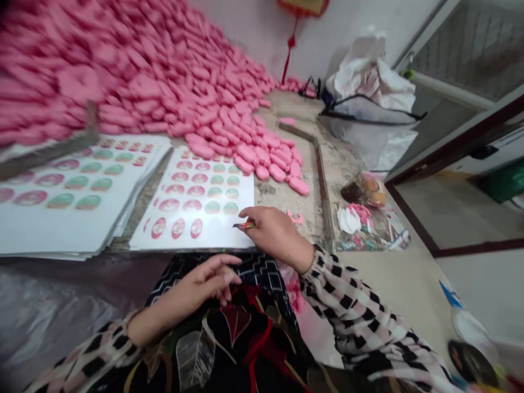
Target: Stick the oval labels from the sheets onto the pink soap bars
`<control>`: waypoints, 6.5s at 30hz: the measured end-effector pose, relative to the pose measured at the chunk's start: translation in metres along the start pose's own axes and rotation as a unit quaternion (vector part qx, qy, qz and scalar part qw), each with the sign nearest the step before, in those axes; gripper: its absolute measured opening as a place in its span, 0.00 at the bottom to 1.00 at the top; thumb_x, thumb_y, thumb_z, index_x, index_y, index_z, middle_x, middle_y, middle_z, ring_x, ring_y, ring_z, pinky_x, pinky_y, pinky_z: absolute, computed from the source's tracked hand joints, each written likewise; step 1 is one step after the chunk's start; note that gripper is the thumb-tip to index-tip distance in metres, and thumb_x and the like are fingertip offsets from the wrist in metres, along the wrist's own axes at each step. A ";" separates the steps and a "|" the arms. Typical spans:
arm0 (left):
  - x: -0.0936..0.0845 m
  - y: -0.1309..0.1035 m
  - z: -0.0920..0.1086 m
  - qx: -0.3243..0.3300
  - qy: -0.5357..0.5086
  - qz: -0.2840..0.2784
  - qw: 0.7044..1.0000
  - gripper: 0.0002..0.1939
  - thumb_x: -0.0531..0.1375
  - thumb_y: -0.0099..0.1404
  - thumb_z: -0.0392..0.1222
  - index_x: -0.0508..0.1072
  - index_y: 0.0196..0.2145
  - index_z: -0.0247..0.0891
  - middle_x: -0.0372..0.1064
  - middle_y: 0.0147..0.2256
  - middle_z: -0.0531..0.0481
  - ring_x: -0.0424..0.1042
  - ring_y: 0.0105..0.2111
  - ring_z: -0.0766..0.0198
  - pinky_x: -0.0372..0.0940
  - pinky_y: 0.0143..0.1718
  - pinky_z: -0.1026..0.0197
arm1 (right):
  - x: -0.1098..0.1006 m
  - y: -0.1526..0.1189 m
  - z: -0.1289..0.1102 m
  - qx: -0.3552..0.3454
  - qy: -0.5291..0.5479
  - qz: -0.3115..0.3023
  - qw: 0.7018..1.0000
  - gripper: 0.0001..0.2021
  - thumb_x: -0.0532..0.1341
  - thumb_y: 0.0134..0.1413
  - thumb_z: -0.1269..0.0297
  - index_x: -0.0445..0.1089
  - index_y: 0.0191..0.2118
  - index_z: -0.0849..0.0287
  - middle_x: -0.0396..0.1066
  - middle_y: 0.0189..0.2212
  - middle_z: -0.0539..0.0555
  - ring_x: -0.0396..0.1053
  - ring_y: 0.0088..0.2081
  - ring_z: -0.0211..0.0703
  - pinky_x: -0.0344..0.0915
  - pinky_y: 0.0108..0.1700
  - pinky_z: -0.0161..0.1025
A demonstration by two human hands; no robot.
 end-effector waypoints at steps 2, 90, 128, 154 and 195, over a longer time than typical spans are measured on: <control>-0.002 0.001 0.001 0.011 -0.008 -0.004 1.000 0.18 0.55 0.59 0.45 0.61 0.47 0.38 0.67 0.35 0.48 0.67 0.26 0.68 0.63 0.28 0.62 | 0.001 0.032 -0.006 -0.013 -0.039 -0.004 0.999 0.12 0.55 0.53 0.60 0.70 0.43 0.52 0.74 0.36 0.50 0.69 0.36 0.41 0.59 0.33 0.34; -0.104 -0.060 0.041 0.181 -0.096 0.232 0.951 0.27 0.47 0.63 0.58 0.63 0.53 0.41 0.68 0.37 0.45 0.69 0.31 0.64 0.65 0.30 0.63 | 0.051 0.025 -0.050 0.071 0.365 0.085 0.924 0.12 0.63 0.44 0.55 0.66 0.26 0.59 0.64 0.22 0.47 0.59 0.26 0.34 0.57 0.29 0.34; -0.072 -0.044 0.033 0.079 -0.184 0.097 0.975 0.37 0.62 0.55 0.37 0.47 0.57 0.45 0.69 0.34 0.45 0.73 0.23 0.61 0.68 0.24 0.58 | 0.095 0.013 -0.056 0.097 0.379 -0.078 0.917 0.17 0.65 0.41 0.53 0.68 0.37 0.56 0.67 0.29 0.48 0.63 0.27 0.35 0.59 0.29 0.34; -0.024 0.001 0.003 -0.018 0.021 0.025 0.999 0.33 0.59 0.57 0.44 0.53 0.58 0.42 0.69 0.31 0.51 0.70 0.25 0.65 0.64 0.29 0.60 | -0.038 -0.041 0.098 0.220 -0.155 0.072 0.961 0.13 0.54 0.53 0.60 0.68 0.43 0.53 0.70 0.42 0.54 0.68 0.39 0.48 0.60 0.38 0.40; -0.108 -0.042 0.044 0.089 -0.328 0.208 0.917 0.16 0.59 0.58 0.46 0.67 0.42 0.35 0.61 0.23 0.54 0.62 0.22 0.71 0.59 0.22 0.68 | 0.037 0.135 0.007 0.024 -0.212 -0.018 0.977 0.20 0.51 0.57 0.61 0.56 0.56 0.51 0.61 0.49 0.57 0.64 0.44 0.49 0.60 0.37 0.39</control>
Point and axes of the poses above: each hand's wrist, its own y-axis towards the middle knuckle, its own x-axis out of the palm, z = x × y, the point moved 9 cm from there along y, towards the middle knuckle
